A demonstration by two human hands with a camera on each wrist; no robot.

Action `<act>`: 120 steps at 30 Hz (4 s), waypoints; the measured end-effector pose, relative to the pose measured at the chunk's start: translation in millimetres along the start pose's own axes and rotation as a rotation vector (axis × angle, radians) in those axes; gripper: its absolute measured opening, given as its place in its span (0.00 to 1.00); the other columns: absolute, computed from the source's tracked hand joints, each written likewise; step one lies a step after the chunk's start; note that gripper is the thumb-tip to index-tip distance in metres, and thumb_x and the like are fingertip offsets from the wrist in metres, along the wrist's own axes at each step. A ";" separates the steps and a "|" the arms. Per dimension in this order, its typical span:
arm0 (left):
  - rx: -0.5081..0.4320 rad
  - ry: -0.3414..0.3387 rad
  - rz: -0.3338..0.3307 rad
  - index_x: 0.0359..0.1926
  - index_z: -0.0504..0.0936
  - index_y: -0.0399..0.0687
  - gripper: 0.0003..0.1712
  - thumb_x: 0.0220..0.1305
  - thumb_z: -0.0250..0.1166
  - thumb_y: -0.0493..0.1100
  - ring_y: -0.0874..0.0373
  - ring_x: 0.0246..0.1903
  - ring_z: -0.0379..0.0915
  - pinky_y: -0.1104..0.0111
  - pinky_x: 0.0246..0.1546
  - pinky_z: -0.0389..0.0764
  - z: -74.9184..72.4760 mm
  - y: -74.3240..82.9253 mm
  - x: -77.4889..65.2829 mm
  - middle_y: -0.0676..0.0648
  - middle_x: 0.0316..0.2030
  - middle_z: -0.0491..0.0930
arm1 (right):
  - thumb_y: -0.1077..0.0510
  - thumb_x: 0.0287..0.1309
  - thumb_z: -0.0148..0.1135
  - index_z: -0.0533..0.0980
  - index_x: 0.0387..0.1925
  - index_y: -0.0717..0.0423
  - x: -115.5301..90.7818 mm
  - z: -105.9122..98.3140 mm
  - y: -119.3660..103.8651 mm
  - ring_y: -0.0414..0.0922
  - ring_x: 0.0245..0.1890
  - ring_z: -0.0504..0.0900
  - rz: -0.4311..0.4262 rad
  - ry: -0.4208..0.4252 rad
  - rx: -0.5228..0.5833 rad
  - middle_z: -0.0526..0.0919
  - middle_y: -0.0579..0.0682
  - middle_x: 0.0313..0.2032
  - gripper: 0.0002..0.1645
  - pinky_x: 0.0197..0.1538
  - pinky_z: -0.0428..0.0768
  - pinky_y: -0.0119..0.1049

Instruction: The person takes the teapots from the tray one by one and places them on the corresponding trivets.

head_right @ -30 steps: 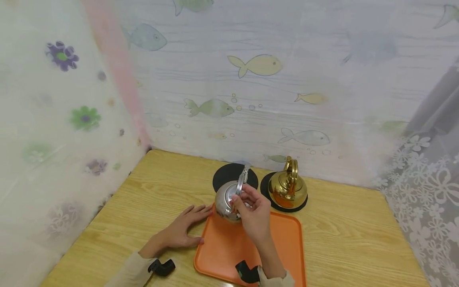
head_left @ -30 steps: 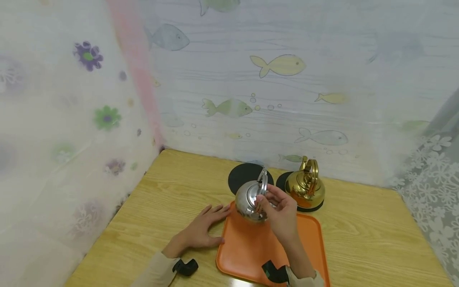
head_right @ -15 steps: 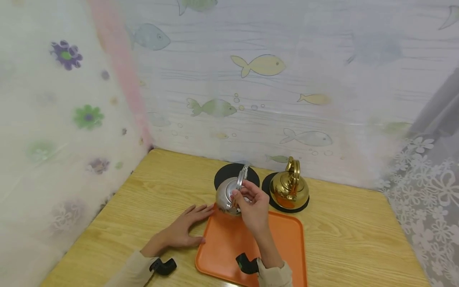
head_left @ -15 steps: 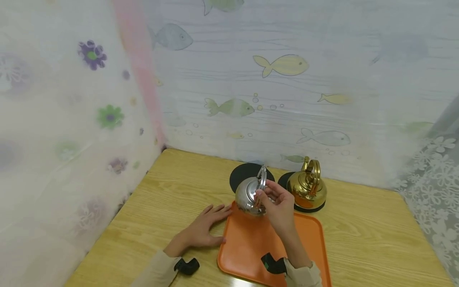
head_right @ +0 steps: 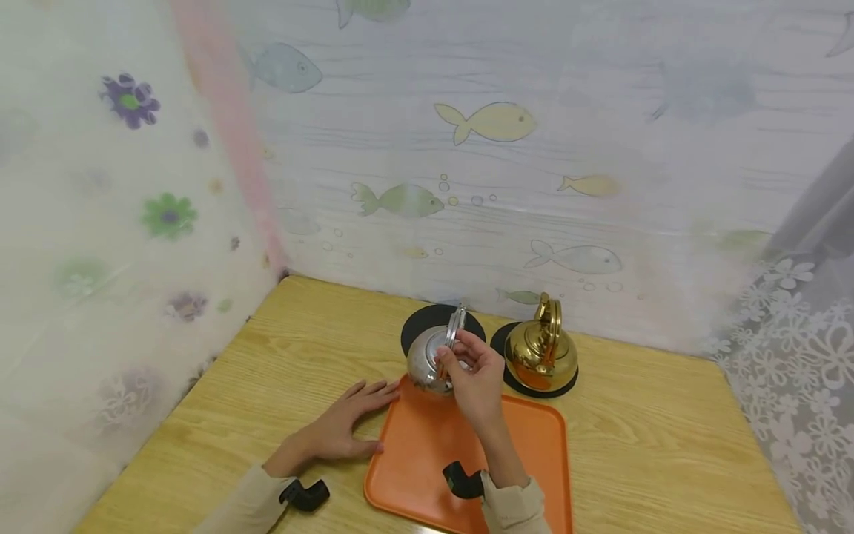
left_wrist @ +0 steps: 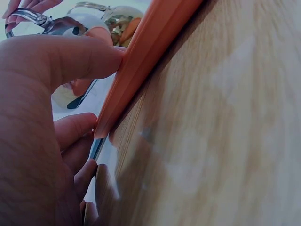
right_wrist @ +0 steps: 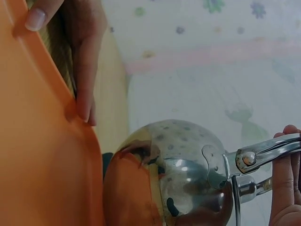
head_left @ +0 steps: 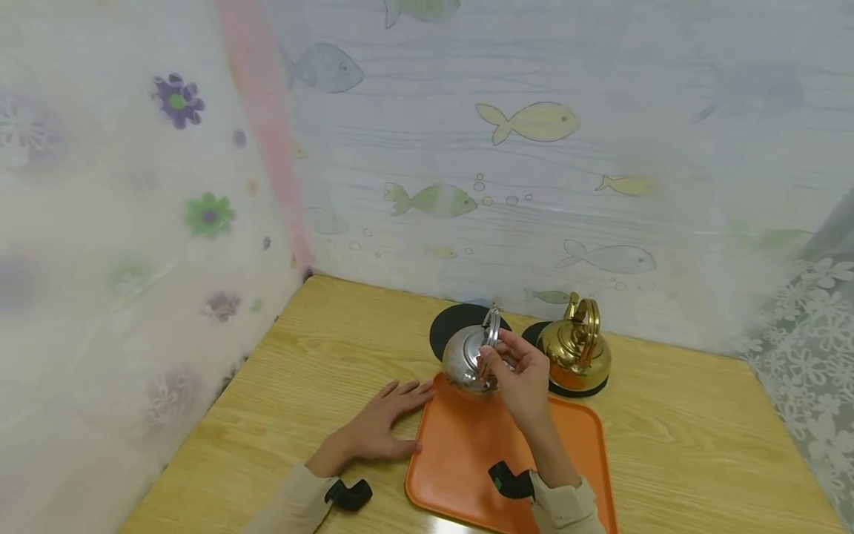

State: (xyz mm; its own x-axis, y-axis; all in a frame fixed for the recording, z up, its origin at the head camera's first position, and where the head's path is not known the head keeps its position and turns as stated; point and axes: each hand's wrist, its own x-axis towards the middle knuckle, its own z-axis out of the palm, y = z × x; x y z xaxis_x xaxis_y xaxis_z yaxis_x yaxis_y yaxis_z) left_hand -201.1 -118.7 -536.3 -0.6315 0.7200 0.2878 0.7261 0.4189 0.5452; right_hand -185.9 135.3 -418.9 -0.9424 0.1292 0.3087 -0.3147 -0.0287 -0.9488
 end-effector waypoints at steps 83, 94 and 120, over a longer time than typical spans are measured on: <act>0.009 -0.015 -0.001 0.70 0.60 0.51 0.46 0.53 0.64 0.61 0.46 0.68 0.50 0.42 0.65 0.45 -2.7 -0.6 -3.0 0.51 0.70 0.56 | 0.64 0.56 0.62 0.70 0.54 0.73 74.3 -4.3 31.5 0.39 0.30 0.83 0.043 -0.098 0.041 0.83 0.46 0.32 0.26 0.34 0.82 0.31; 0.022 -0.026 -0.011 0.70 0.59 0.53 0.46 0.53 0.63 0.62 0.48 0.69 0.49 0.44 0.65 0.44 -0.5 -0.9 -2.4 0.52 0.70 0.55 | 0.62 0.56 0.62 0.71 0.53 0.73 77.8 -5.3 41.6 0.39 0.30 0.82 0.068 -0.114 -0.003 0.83 0.48 0.32 0.25 0.33 0.82 0.31; 0.011 -0.012 0.006 0.69 0.61 0.50 0.46 0.53 0.64 0.62 0.46 0.68 0.50 0.43 0.65 0.44 0.7 3.1 -2.1 0.49 0.69 0.57 | 0.64 0.58 0.61 0.73 0.52 0.68 78.7 6.1 40.7 0.43 0.28 0.84 0.102 -0.097 -0.061 0.82 0.58 0.35 0.21 0.34 0.83 0.39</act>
State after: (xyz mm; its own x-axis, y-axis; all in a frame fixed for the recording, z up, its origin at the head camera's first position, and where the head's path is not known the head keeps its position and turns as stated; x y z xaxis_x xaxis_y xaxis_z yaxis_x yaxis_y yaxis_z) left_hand -197.4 -118.6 -535.8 -0.6238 0.7290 0.2819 0.7330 0.4204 0.5348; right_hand -273.5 138.3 -432.8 -0.9765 0.0323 0.2131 -0.2124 0.0241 -0.9769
